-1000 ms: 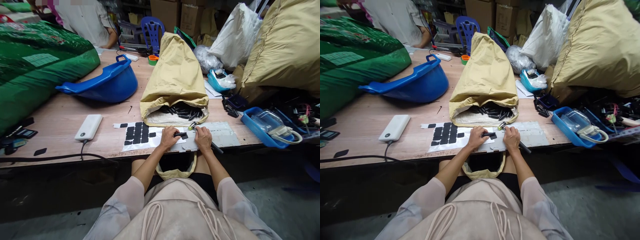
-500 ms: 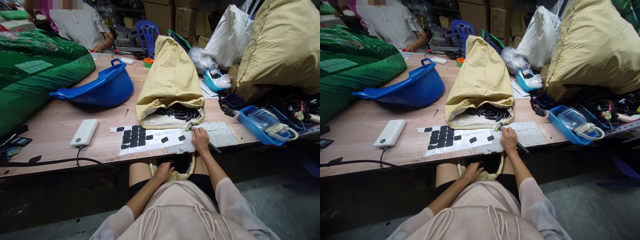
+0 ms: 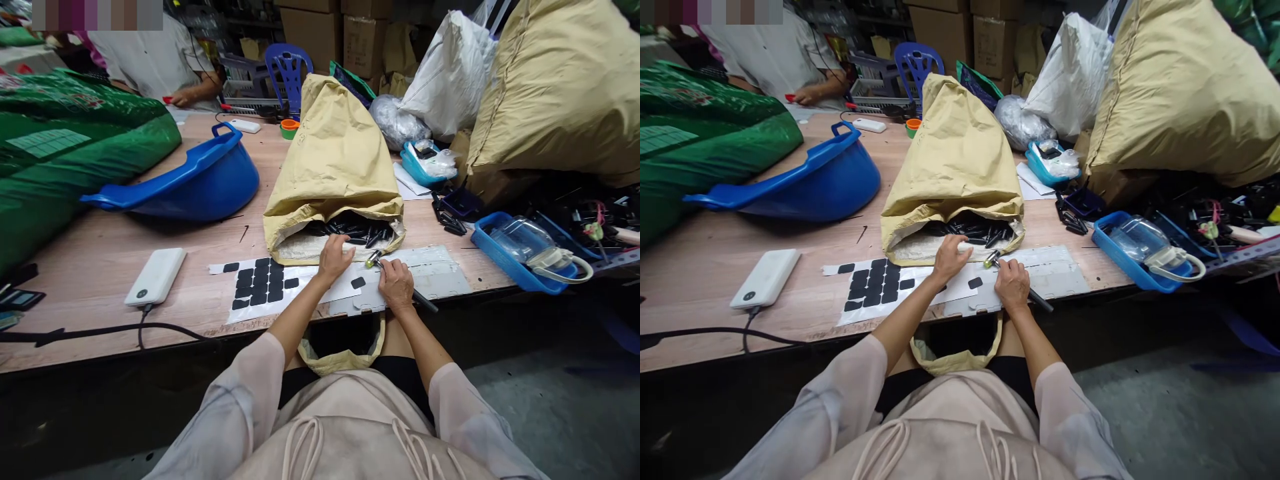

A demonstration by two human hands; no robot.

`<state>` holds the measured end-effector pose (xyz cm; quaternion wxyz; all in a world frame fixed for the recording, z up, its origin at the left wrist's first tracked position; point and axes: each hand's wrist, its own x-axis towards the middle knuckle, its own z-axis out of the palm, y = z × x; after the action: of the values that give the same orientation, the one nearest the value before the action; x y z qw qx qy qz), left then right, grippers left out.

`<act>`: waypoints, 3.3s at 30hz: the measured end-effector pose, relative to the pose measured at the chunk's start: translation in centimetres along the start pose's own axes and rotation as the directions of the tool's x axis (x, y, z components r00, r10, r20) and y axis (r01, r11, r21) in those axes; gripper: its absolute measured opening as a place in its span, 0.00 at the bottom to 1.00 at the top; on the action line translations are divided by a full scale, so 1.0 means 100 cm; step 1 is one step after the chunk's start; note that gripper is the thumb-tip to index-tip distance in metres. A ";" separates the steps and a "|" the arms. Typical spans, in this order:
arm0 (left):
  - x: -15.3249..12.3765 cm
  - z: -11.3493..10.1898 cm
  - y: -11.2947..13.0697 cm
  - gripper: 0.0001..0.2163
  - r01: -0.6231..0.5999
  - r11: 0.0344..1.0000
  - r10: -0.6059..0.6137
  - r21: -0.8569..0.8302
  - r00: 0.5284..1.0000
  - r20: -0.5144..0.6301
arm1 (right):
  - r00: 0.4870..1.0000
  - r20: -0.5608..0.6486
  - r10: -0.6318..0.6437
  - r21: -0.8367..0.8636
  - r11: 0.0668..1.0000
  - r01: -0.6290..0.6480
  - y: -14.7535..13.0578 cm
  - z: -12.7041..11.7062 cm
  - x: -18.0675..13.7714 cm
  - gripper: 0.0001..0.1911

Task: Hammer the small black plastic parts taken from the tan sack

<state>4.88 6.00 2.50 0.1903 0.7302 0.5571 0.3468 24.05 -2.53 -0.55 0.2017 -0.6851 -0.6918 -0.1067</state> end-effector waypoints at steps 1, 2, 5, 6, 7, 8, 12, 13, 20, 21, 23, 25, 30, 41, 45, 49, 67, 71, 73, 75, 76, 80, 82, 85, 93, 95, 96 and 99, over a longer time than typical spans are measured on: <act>0.015 0.003 -0.002 0.12 0.020 0.999 -0.020 0.045 1.000 -0.009 | 1.000 0.000 0.001 0.000 1.000 -0.001 0.000 0.000 0.000 0.15; 0.028 0.006 -0.002 0.11 0.030 0.996 -0.030 0.086 1.000 -0.006 | 1.000 0.002 0.004 -0.001 1.000 -0.004 0.000 0.000 0.000 0.15; 0.047 0.013 0.000 0.10 0.010 0.981 -0.017 0.193 0.999 0.039 | 1.000 0.015 0.012 -0.003 1.000 -0.012 -0.001 0.000 0.000 0.15; 0.049 0.015 0.002 0.09 -0.005 0.975 -0.009 0.223 0.998 0.058 | 1.000 0.019 0.012 -0.001 1.000 -0.012 -0.001 0.001 -0.001 0.15; 0.050 0.016 0.004 0.08 -0.018 0.967 -0.001 0.252 0.997 0.074 | 1.000 0.021 0.011 0.003 1.000 -0.011 -0.001 0.001 -0.001 0.15; 0.051 0.017 0.005 0.07 -0.030 0.960 0.005 0.280 0.996 0.087 | 1.000 0.023 0.011 0.006 1.000 -0.011 -0.001 0.000 -0.001 0.15; 0.049 0.016 0.009 0.06 -0.089 0.923 0.029 0.374 0.986 0.162 | 1.000 0.026 0.019 0.008 1.000 -0.019 -0.002 0.000 0.000 0.15; 0.049 0.015 0.009 0.07 -0.105 0.915 0.032 0.390 0.982 0.188 | 0.999 0.028 0.020 0.006 1.000 -0.020 -0.002 0.000 0.000 0.15; 0.030 -0.012 0.010 0.06 -0.151 0.924 0.113 0.352 0.985 0.127 | 0.998 0.058 0.021 0.005 1.000 -0.021 -0.002 -0.002 0.001 0.15; 0.020 -0.015 0.010 0.06 -0.169 0.932 0.139 0.321 0.984 0.115 | 0.998 0.059 0.022 0.005 1.000 -0.022 -0.002 -0.002 0.001 0.15; -0.003 -0.020 0.008 0.05 -0.230 0.942 0.196 0.244 0.968 0.156 | 0.998 0.055 0.024 0.006 1.000 -0.024 -0.002 -0.002 0.001 0.15; -0.028 -0.018 0.006 0.05 -0.284 0.945 0.240 0.165 0.939 0.245 | 0.998 0.050 0.022 0.011 1.000 -0.023 -0.002 -0.001 0.001 0.15; -0.066 -0.006 -0.003 0.06 -0.223 0.970 0.192 0.099 0.948 0.254 | 0.999 0.033 0.012 0.025 1.000 -0.013 -0.001 -0.001 0.002 0.16; -0.067 -0.013 -0.025 0.07 -0.075 0.997 0.079 -0.027 0.977 0.199 | 0.998 0.033 0.045 0.079 0.996 -0.048 0.005 0.000 0.003 0.17; -0.064 -0.011 -0.023 0.07 -0.060 0.997 0.068 -0.046 0.977 0.204 | 0.999 0.024 0.038 0.176 0.984 -0.042 0.001 -0.010 0.001 0.18; -0.062 -0.010 -0.024 0.07 -0.045 0.998 0.055 -0.050 0.977 0.207 | 1.000 -0.004 0.013 0.349 0.937 -0.011 -0.015 -0.022 -0.011 0.20; -0.062 -0.006 -0.024 0.08 0.000 0.998 0.011 -0.056 0.979 0.204 | 0.995 0.016 -0.100 0.367 0.926 0.088 -0.047 -0.040 -0.021 0.21; -0.061 -0.006 -0.024 0.06 -0.003 0.999 0.014 -0.052 0.979 0.202 | 0.989 -0.010 -0.145 0.400 0.906 0.137 -0.054 -0.043 -0.022 0.21; -0.061 -0.007 -0.023 0.05 0.006 0.999 0.003 -0.046 0.979 0.203 | 0.986 0.023 -0.165 0.402 0.905 0.142 -0.057 -0.041 -0.024 0.21; -0.061 -0.009 -0.021 0.05 0.013 0.999 -0.003 -0.047 0.979 0.206 | 0.985 0.057 -0.162 0.400 0.908 0.127 -0.058 -0.039 -0.025 0.20; -0.061 -0.009 -0.020 0.05 0.013 0.999 -0.002 -0.049 0.978 0.211 | 0.987 0.063 -0.149 0.401 0.909 0.112 -0.057 -0.037 -0.024 0.20; -0.062 -0.012 -0.017 0.10 0.007 0.999 0.005 -0.053 0.975 0.222 | 0.998 0.021 -0.059 0.398 0.916 0.046 -0.047 -0.035 -0.014 0.20; -0.063 -0.014 -0.016 0.12 0.007 0.998 0.006 -0.061 0.976 0.217 | 1.000 -0.004 -0.019 0.374 0.927 0.019 -0.038 -0.034 -0.006 0.20; -0.063 -0.015 -0.015 0.14 0.012 0.997 0.005 -0.075 0.975 0.220 | 0.999 -0.029 0.027 0.300 0.954 -0.017 -0.023 -0.029 0.001 0.18; -0.063 -0.015 -0.014 0.10 0.047 0.998 -0.033 -0.051 0.968 0.248 | 0.998 -0.026 0.059 0.071 0.996 -0.057 0.005 -0.006 -0.004 0.16; -0.063 -0.014 -0.015 0.09 0.045 0.998 -0.033 -0.043 0.967 0.251 | 0.998 -0.032 0.061 0.043 0.997 -0.060 0.005 -0.003 -0.007 0.16; -0.063 -0.014 -0.016 0.08 0.040 0.998 -0.029 -0.039 0.967 0.252 | 0.998 -0.036 0.060 0.034 0.998 -0.059 0.004 -0.002 -0.008 0.16; -0.063 -0.013 -0.019 0.07 0.020 0.999 -0.010 -0.035 0.967 0.256 | 0.998 -0.037 0.049 0.022 0.999 -0.049 0.002 -0.002 -0.009 0.16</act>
<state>1.77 0.44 0.32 0.2769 0.7609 0.5268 0.2586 24.28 -3.38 -0.78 0.2243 -0.6977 -0.6719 -0.1075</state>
